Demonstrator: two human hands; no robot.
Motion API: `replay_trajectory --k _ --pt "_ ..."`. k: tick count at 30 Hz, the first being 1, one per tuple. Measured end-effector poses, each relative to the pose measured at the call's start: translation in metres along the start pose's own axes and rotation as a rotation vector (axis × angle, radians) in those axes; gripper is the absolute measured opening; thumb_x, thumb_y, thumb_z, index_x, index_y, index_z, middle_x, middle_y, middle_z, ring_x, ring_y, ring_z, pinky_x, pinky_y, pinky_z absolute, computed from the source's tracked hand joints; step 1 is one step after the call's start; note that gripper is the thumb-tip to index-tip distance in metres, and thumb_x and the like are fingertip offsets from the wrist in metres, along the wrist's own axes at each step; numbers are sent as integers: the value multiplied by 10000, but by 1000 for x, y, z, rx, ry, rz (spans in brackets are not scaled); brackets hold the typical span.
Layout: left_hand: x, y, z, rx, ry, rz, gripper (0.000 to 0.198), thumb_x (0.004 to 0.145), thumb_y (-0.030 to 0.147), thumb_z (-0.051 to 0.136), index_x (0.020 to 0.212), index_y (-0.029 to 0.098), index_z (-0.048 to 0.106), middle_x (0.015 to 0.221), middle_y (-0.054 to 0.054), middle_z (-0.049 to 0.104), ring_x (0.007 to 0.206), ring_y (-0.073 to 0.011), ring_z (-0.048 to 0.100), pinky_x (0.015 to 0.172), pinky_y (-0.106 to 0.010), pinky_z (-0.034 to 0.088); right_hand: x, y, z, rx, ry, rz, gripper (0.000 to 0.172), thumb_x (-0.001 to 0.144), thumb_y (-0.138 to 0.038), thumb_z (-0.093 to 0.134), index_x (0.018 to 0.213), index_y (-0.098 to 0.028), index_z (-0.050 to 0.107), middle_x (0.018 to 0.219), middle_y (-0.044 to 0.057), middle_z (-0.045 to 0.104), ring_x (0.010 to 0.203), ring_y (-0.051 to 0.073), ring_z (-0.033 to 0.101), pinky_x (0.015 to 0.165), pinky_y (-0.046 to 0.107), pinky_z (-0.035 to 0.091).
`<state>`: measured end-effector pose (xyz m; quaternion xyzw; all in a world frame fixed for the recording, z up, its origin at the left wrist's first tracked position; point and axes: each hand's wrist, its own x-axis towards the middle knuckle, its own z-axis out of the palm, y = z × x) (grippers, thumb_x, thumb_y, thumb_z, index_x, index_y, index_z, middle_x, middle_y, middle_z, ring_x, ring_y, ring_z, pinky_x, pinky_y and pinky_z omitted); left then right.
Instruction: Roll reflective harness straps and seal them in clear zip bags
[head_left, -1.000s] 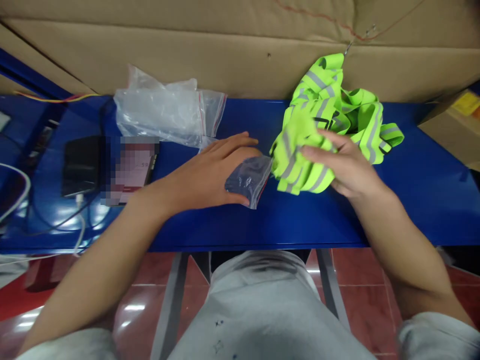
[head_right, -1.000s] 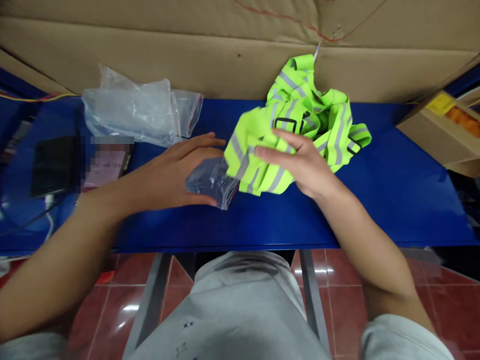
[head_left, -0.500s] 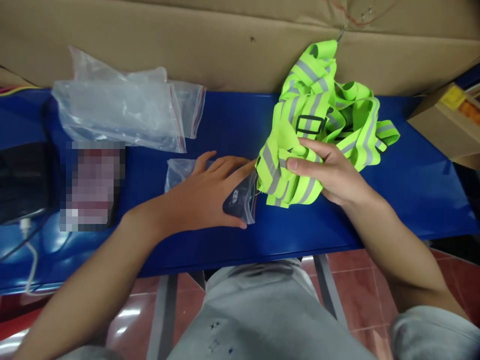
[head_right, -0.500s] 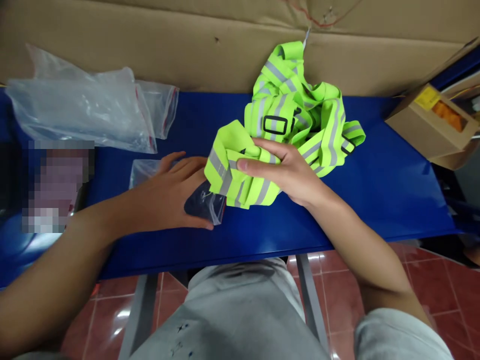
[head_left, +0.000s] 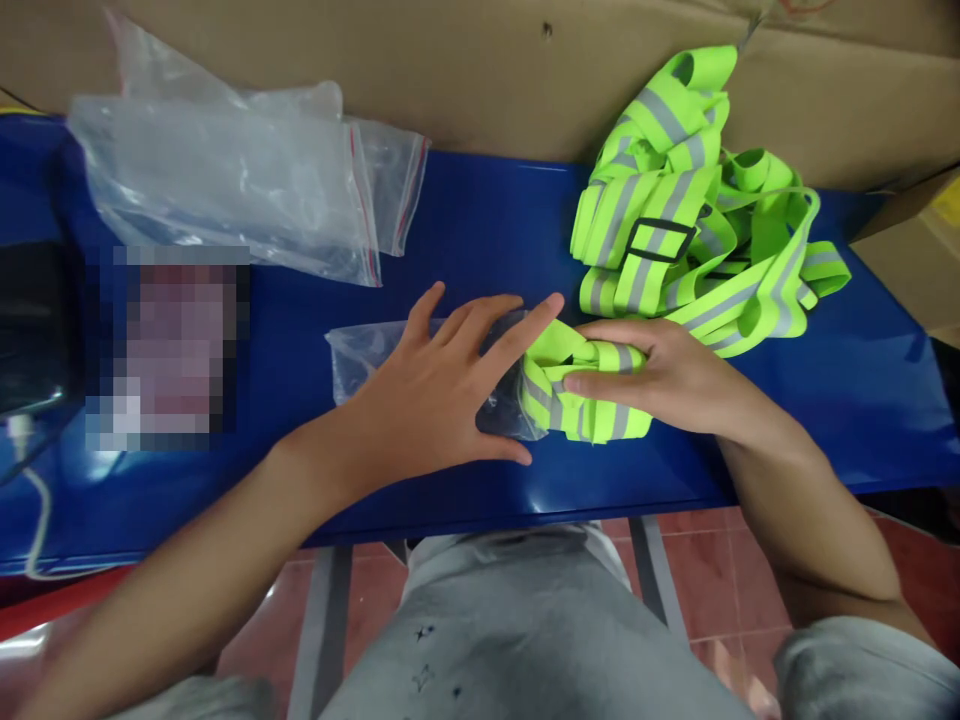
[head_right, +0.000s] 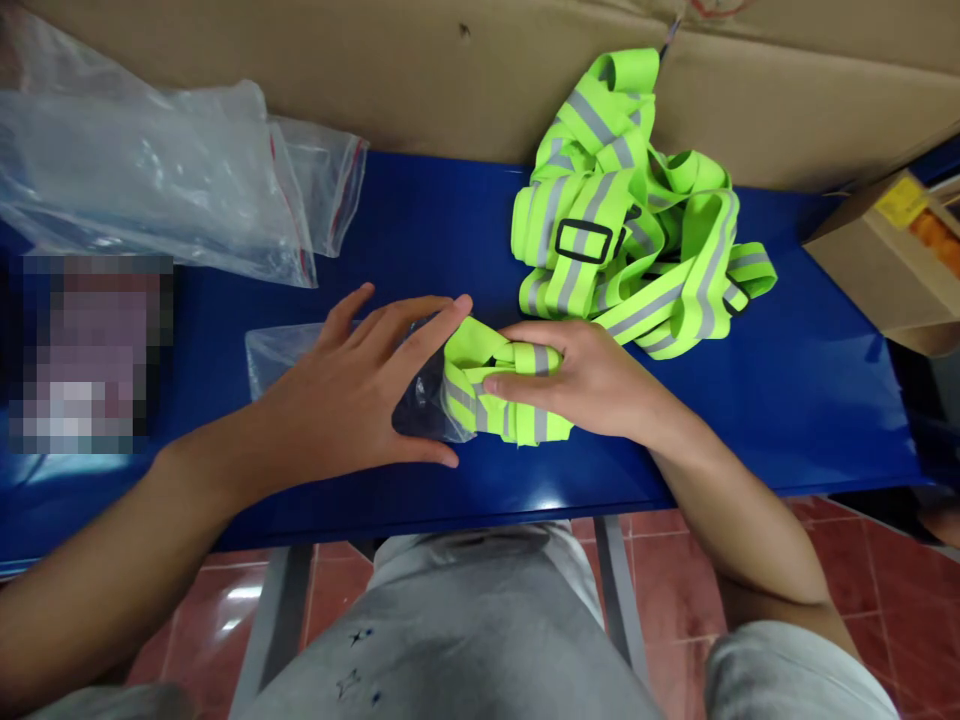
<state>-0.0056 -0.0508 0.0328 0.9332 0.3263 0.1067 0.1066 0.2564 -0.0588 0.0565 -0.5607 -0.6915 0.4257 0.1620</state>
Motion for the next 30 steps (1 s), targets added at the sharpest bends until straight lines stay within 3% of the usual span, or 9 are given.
replay_trajectory --k 4,9,14,18,21,24,30 --pt "-2 0 2 -62 -62 -4 1219 812 646 823 1710 196 132 1591 -216 514 1458 -415 516 1260 -755 242 -3 1 -11 -100 -114 74 581 819 -657 791 1215 -232 802 1035 26 802 831 223 724 651 296 530" --pt "-1 2 -1 2 52 61 1074 859 576 809 1683 187 241 1538 -205 562 1409 -390 559 1260 -694 290 -4 2 -19 -114 -248 86 532 856 -698 735 1157 -267 809 930 0 775 739 185 667 603 287 485" --pt "0 5 2 16 128 204 964 939 567 728 1693 234 229 1494 -172 595 1360 -340 595 1265 -631 308 -4 -4 -18 -85 -263 70 440 898 -660 714 1073 -266 803 775 -27 691 647 129 548 560 265 400" --pt "1 7 5 32 86 196 996 927 590 728 1699 223 216 1543 -197 548 1396 -368 559 1259 -638 310 -3 -4 -11 0 -227 1 398 876 -623 759 1025 -255 787 823 -15 715 694 148 598 585 280 428" --pt "1 6 7 40 55 141 1030 906 598 739 1702 219 206 1580 -216 511 1432 -403 521 1261 -669 281 0 -2 -1 139 -117 -98 407 825 -579 828 1082 -272 751 1001 -3 757 889 200 690 749 308 534" --pt "2 5 10 66 41 103 1053 893 567 760 1705 220 188 1533 -217 548 1401 -413 542 1244 -680 296 3 0 10 220 -55 -161 332 840 -489 834 1070 -273 732 1094 0 759 1001 215 704 901 347 558" --pt "2 12 6 173 49 166 1008 935 449 747 1716 320 123 1526 -191 537 1409 -392 533 1219 -663 351 5 3 14 281 38 -102 281 794 -380 855 1006 -228 752 1026 5 766 941 201 712 839 324 558"
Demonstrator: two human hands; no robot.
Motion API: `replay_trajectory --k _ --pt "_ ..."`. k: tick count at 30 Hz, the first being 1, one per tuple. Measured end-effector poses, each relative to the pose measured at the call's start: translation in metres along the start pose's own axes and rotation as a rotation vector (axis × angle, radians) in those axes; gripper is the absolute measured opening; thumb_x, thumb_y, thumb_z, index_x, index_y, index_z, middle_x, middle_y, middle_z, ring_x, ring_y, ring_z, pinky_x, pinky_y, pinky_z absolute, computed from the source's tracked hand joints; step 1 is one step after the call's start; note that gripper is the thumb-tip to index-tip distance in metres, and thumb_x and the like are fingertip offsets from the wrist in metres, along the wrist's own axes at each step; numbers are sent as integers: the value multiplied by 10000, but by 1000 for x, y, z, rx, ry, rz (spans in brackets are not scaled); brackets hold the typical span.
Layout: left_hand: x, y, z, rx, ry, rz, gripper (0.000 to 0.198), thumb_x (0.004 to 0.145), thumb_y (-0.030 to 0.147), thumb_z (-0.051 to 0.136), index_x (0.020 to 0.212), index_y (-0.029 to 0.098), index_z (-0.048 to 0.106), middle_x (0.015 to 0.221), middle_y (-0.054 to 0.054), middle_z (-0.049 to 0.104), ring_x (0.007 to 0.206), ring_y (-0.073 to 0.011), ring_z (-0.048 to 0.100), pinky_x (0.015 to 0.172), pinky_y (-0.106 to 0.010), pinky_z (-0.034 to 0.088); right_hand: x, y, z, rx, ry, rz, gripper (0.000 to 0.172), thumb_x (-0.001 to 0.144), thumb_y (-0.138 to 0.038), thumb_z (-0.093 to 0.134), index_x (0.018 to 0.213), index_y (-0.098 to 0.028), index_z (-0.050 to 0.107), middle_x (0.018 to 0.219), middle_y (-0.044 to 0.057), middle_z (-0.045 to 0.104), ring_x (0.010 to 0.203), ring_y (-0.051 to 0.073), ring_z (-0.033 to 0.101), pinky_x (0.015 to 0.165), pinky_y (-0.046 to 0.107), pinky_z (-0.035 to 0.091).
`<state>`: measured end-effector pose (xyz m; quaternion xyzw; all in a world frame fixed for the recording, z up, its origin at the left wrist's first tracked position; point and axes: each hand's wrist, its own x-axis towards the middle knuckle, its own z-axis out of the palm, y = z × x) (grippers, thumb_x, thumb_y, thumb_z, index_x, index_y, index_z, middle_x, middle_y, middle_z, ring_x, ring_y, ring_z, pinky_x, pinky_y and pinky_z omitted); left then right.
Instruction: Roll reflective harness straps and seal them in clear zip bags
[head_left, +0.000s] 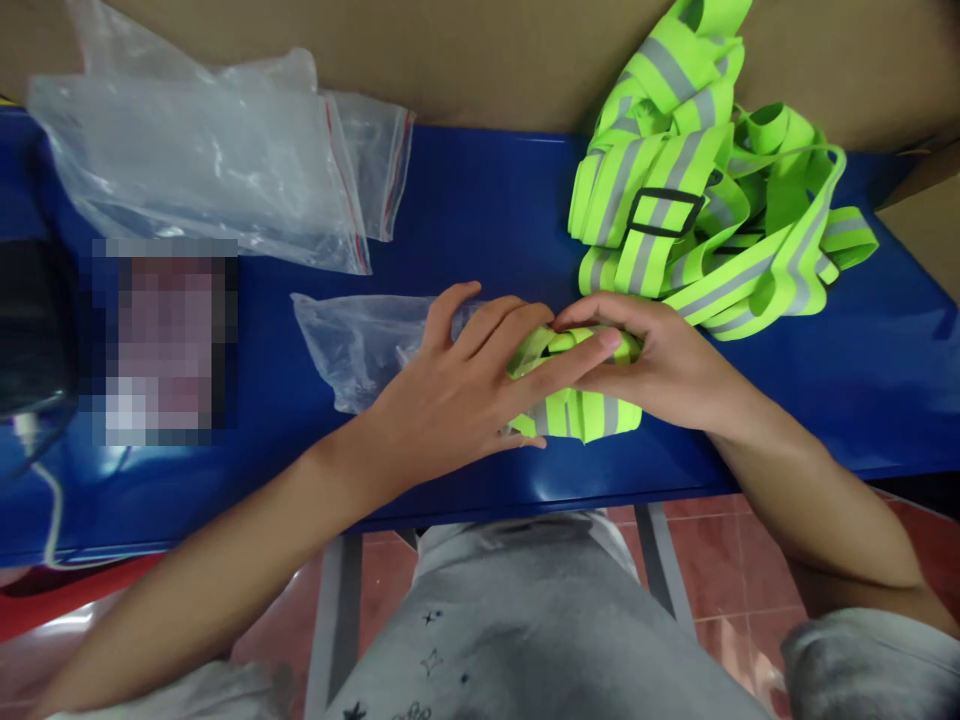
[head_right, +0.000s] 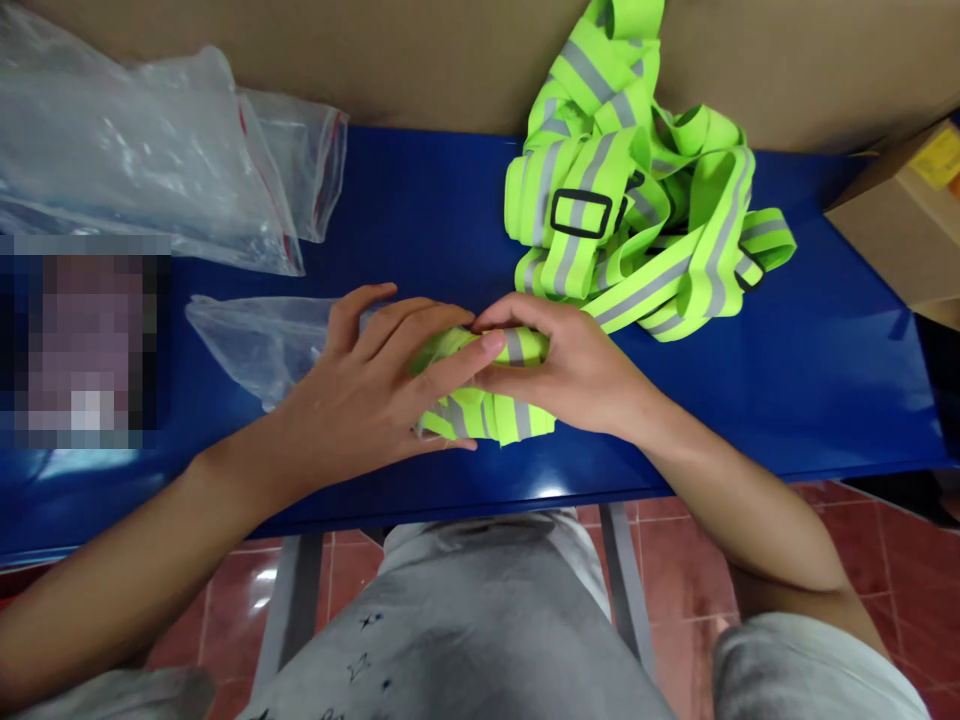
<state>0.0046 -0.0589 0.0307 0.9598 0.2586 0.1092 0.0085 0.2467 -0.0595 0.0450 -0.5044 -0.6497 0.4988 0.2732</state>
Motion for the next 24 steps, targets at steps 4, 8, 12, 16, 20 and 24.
replay_trajectory --k 4,8,12,16,20,24 --pt "1 2 -4 0 75 -50 941 987 207 625 1705 435 61 1569 -131 521 1430 -359 534 1183 -642 402 4 4 0 298 8 190 385 750 -461 894 1040 -234 781 1054 25 790 966 224 748 842 341 599" --pt "0 4 -2 69 174 -56 926 1012 124 522 1705 420 -15 1474 -145 607 1359 -347 598 1101 -608 479 3 10 5 373 -3 200 473 765 -540 884 1107 -231 780 1051 32 793 951 224 756 830 347 616" --pt "0 8 1 93 147 -53 883 1019 157 539 1691 442 42 1488 -130 596 1380 -334 592 1109 -581 498 -1 7 9 56 113 -30 412 794 -453 882 1130 -246 764 1148 26 777 1037 241 732 928 377 605" --pt "1 6 -3 57 109 -86 812 1025 228 580 1668 366 104 1629 -206 412 1496 -390 487 1167 -607 474 -2 -1 12 -63 192 -85 324 834 -404 846 1104 -254 750 1149 29 772 1076 252 721 975 395 590" --pt "0 -3 -9 -44 88 -111 844 986 180 615 1646 254 94 1728 -277 91 1653 -466 112 1290 -628 329 1 -3 11 -77 230 -72 344 805 -434 872 1065 -243 750 1096 24 771 1057 250 714 965 393 591" --pt "-1 -8 -4 -34 162 -66 812 970 174 630 1653 228 196 1554 -230 453 1534 -435 419 1235 -609 414 1 -2 10 8 126 -52 431 797 -512 874 1108 -245 739 1135 10 768 1093 245 710 992 384 585"
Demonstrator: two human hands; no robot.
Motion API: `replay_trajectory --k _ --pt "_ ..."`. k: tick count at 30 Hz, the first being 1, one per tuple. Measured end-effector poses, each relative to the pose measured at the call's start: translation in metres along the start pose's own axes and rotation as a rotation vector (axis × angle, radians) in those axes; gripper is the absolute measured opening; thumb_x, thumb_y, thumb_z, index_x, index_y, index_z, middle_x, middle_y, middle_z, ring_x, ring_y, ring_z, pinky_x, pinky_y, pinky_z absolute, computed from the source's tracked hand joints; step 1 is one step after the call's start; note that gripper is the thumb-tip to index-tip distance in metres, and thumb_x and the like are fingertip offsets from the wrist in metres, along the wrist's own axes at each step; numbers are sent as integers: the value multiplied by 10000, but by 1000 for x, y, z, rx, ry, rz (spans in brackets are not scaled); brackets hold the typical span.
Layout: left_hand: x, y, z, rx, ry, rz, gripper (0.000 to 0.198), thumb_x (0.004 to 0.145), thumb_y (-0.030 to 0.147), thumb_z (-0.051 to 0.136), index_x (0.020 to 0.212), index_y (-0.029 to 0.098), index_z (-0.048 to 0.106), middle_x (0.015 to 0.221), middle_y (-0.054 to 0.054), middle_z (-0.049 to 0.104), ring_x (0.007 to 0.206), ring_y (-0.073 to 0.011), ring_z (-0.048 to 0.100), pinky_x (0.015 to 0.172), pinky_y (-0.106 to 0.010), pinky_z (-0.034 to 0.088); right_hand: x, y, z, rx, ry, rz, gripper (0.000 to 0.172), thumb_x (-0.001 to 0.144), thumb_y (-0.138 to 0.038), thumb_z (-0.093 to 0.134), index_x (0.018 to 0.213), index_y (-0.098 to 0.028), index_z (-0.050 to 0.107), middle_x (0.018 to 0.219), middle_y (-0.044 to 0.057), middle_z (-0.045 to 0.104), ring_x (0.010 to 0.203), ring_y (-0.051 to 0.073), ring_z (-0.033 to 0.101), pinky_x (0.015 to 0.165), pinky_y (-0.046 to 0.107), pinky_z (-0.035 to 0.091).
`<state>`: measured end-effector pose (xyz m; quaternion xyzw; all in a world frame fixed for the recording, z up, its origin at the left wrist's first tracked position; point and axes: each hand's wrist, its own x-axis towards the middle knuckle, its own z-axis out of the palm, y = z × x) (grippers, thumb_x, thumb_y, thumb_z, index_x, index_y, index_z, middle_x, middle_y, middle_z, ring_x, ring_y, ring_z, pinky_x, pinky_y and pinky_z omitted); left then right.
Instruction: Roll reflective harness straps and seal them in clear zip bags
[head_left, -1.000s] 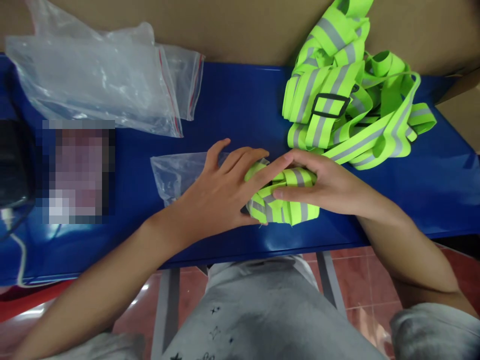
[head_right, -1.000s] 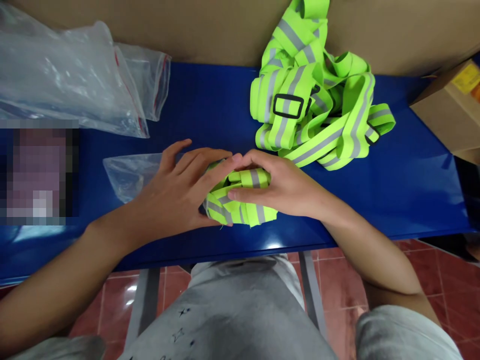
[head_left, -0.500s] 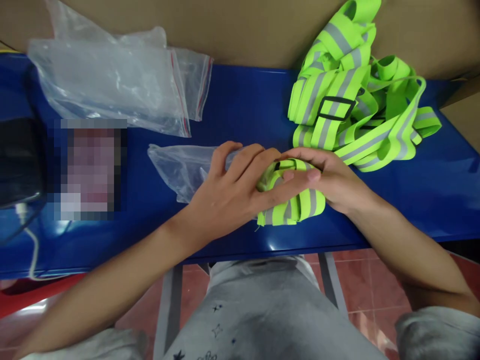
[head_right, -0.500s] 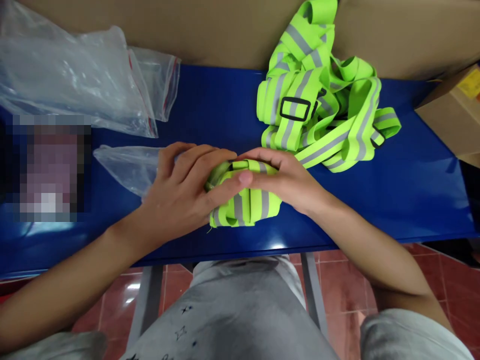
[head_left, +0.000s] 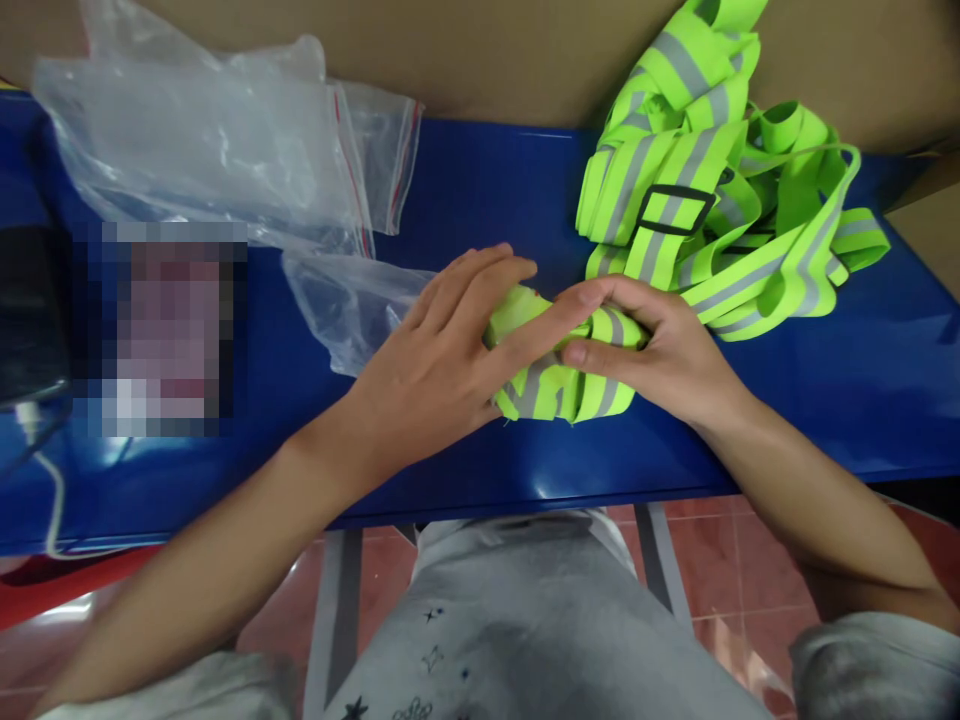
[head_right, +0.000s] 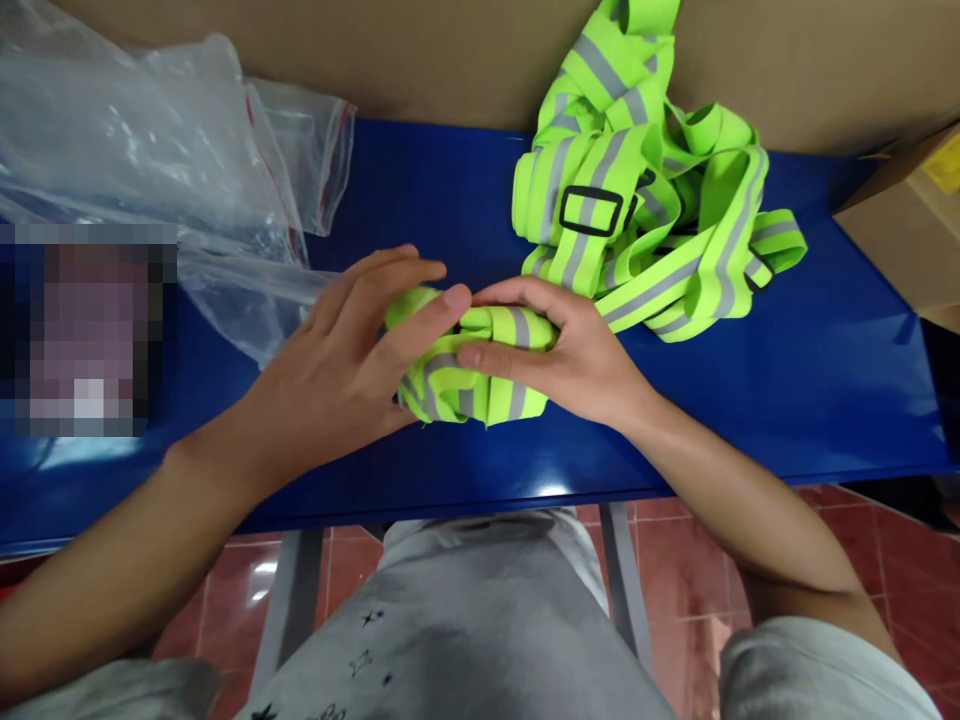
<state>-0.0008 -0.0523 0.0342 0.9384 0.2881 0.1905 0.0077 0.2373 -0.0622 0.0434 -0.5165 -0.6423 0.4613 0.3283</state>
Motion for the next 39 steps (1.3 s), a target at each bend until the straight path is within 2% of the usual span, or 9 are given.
replay_trajectory --k 4,12,19,21,24,27,31,35,39 --pt "0 7 7 114 20 -34 784 1032 132 474 1706 315 117 1383 -157 633 1367 -365 598 1080 -558 517 -7 -6 4 26 -68 5 627 708 -600 921 1173 -240 703 1215 23 749 1165 265 690 995 371 579" --pt "6 21 2 129 -75 -44 935 978 44 490 1714 358 6 1404 -160 623 1346 -354 622 1041 -547 562 -7 1 11 61 -58 62 494 715 -390 925 1125 -224 706 1137 16 750 1050 244 715 930 372 589" --pt "1 7 -14 -68 -24 48 824 1026 174 507 1678 327 27 1783 -141 53 1681 -359 59 1317 -615 305 -7 -4 -6 -13 -126 0 502 727 -415 922 1169 -269 734 1167 6 742 1035 237 709 878 337 582" --pt "-1 3 -10 -9 -30 25 829 1024 162 494 1687 304 17 1711 -172 301 1639 -353 269 1321 -642 280 -10 -6 -6 -44 -193 -55 494 758 -418 906 1201 -274 740 1125 -2 755 984 226 716 855 328 583" --pt "-1 2 -1 30 -58 -8 783 1020 173 499 1694 272 113 1410 -161 632 1370 -334 626 1214 -607 456 -13 -7 -3 -90 -228 -87 493 803 -388 874 1256 -263 726 1073 -7 774 881 203 721 784 317 588" --pt "0 7 1 41 -47 -46 706 1027 198 493 1677 304 238 1327 -144 664 1259 -337 678 1032 -533 586 -14 -10 -1 -106 -161 -111 510 805 -375 882 1274 -266 711 1146 -3 775 955 222 739 841 343 612" --pt "0 13 -3 45 -11 -57 665 1039 235 551 1630 385 285 1432 -140 579 1354 -357 614 1069 -566 563 -16 -17 -4 -182 -10 -153 474 833 -369 865 1272 -279 710 1287 19 748 1211 292 709 1049 418 593" --pt "-4 10 -11 -113 90 28 781 999 251 680 1611 424 226 1528 -110 491 1467 -328 524 1148 -545 536 -15 -9 -5 -397 155 -480 410 921 -181 714 1327 -225 674 1369 61 718 1287 268 693 1125 422 574" --pt "-5 6 -22 -61 206 -190 686 976 333 718 1564 324 365 1405 -65 638 1299 -265 652 1144 -470 539 -12 5 1 -614 302 -836 381 921 -165 734 1299 -181 687 1420 113 677 1284 276 699 1011 393 652"
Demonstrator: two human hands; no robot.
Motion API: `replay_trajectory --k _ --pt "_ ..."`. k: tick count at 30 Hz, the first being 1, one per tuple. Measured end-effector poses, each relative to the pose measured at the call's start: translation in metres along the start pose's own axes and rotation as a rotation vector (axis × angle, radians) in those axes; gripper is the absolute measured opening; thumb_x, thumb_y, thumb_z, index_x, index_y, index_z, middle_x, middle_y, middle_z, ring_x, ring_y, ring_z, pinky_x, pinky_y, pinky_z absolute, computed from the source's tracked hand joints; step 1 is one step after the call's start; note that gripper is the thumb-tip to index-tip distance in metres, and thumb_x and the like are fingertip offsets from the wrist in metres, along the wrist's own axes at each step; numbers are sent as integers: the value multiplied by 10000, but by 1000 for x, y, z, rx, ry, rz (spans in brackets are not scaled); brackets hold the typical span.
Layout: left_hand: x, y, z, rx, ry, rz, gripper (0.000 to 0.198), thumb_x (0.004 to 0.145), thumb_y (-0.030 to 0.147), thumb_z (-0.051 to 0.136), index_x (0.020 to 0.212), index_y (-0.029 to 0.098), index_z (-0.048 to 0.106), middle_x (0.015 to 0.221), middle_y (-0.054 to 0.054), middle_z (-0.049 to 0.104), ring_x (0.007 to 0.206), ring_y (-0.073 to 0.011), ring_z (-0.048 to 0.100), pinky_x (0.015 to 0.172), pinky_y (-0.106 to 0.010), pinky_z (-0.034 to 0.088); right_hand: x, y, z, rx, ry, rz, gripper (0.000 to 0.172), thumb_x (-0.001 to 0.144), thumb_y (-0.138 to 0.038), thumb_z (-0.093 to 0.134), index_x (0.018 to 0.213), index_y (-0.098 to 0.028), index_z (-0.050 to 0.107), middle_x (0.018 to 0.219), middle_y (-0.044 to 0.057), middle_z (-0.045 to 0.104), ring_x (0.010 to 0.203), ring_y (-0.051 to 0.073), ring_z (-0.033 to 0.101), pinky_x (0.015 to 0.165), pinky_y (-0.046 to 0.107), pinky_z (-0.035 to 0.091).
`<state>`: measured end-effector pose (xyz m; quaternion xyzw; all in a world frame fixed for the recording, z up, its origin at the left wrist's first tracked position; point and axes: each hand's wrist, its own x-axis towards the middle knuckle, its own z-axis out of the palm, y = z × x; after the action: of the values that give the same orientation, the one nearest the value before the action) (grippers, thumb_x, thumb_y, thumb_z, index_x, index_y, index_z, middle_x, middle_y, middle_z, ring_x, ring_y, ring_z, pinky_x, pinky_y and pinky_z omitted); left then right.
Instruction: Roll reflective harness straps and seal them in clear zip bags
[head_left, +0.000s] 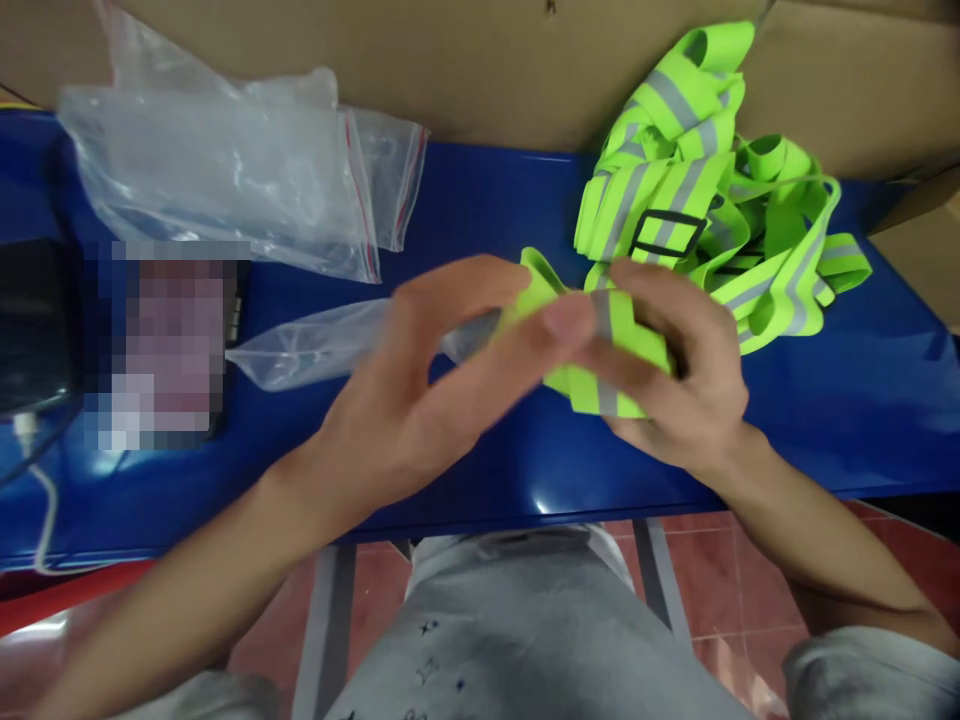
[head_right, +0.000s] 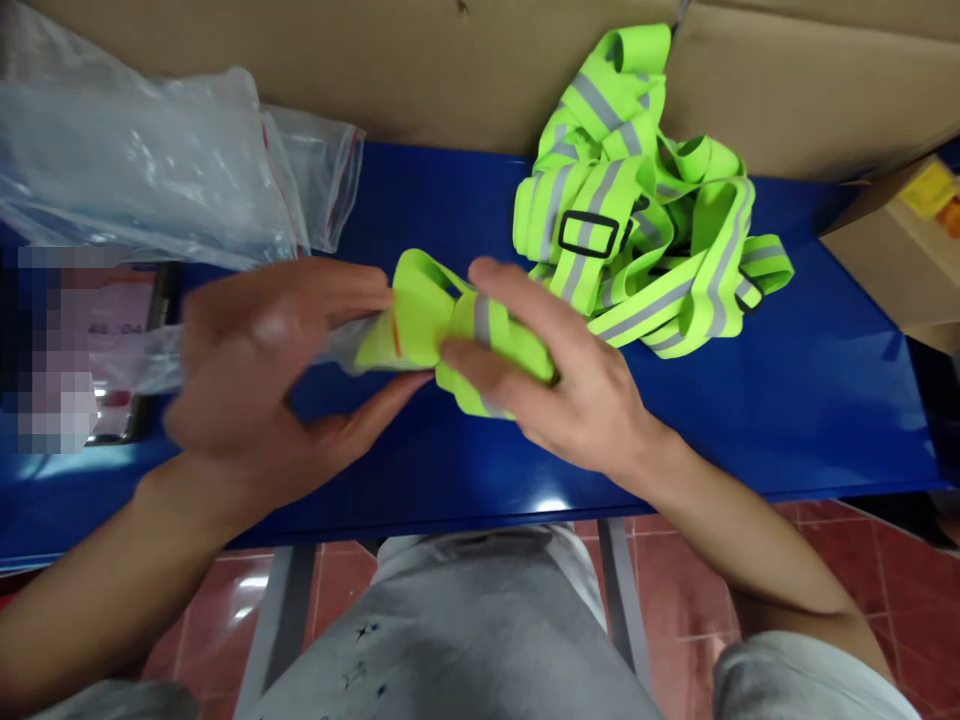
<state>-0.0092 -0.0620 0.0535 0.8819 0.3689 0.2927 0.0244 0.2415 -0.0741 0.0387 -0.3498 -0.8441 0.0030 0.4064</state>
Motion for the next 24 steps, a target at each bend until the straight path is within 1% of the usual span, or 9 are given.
replay_trajectory --k 2,4,7,9,13,16,19,22,24 --pt "1 0 -1 103 52 -62 655 989 304 691 1564 207 393 1477 -139 613 1409 -297 584 1216 -493 468 -3 0 5 -50 14 -54 385 921 -182 770 1292 -242 685 1308 46 733 1184 237 748 948 344 684" --pt "2 -1 3 148 30 -59 640 1003 313 674 1549 108 410 1503 -210 604 1449 -329 562 1220 -518 457 -5 1 6 -104 1 -191 363 916 -172 785 1251 -285 700 1220 5 757 1178 237 754 971 347 686" --pt "0 -6 14 25 -76 -32 552 1022 409 657 1442 82 513 1358 -191 722 1241 -297 720 1082 -451 572 -5 3 4 -193 -81 -335 309 951 -151 741 1225 -294 727 1214 2 755 1257 252 721 1025 359 667" --pt "-2 -10 20 -42 -123 -26 513 1029 403 650 1415 88 527 1350 -170 732 1198 -268 739 1041 -405 593 -5 6 3 -225 -126 -332 325 977 -124 694 1277 -245 721 1197 26 765 1242 248 726 1042 353 654" --pt "-4 -18 24 -21 -259 26 571 1016 274 645 1496 41 442 1489 -198 636 1346 -293 654 1137 -449 537 -9 10 6 -195 -257 -285 390 989 -95 655 1372 -170 666 1190 68 773 1238 258 723 1060 377 633" --pt "-2 -22 25 -15 -307 79 563 1001 133 554 1531 26 397 1528 -202 604 1372 -289 636 1163 -474 515 -9 9 8 -120 -340 -223 492 993 -28 562 1469 -149 578 1375 127 705 1356 248 654 1129 393 584" --pt "-2 -23 28 -11 -264 185 497 996 68 448 1489 6 449 1508 -222 616 1375 -299 634 1163 -476 509 -4 4 5 -132 -411 -195 630 946 13 496 1570 -58 445 1579 209 545 1433 291 580 1107 435 573" --pt "-6 -26 32 -19 -310 224 487 1043 132 453 1523 51 441 1556 -214 578 1452 -301 573 1219 -510 452 0 1 2 -156 -474 -155 641 916 8 492 1552 -69 471 1548 159 596 1356 314 622 1074 497 555" --pt "-10 -30 30 -59 -415 184 692 1032 329 611 1621 102 329 1665 -215 445 1566 -348 427 1294 -594 334 0 1 1 -167 -485 -157 582 927 7 503 1497 -102 540 1496 118 650 1375 330 613 1122 545 509"
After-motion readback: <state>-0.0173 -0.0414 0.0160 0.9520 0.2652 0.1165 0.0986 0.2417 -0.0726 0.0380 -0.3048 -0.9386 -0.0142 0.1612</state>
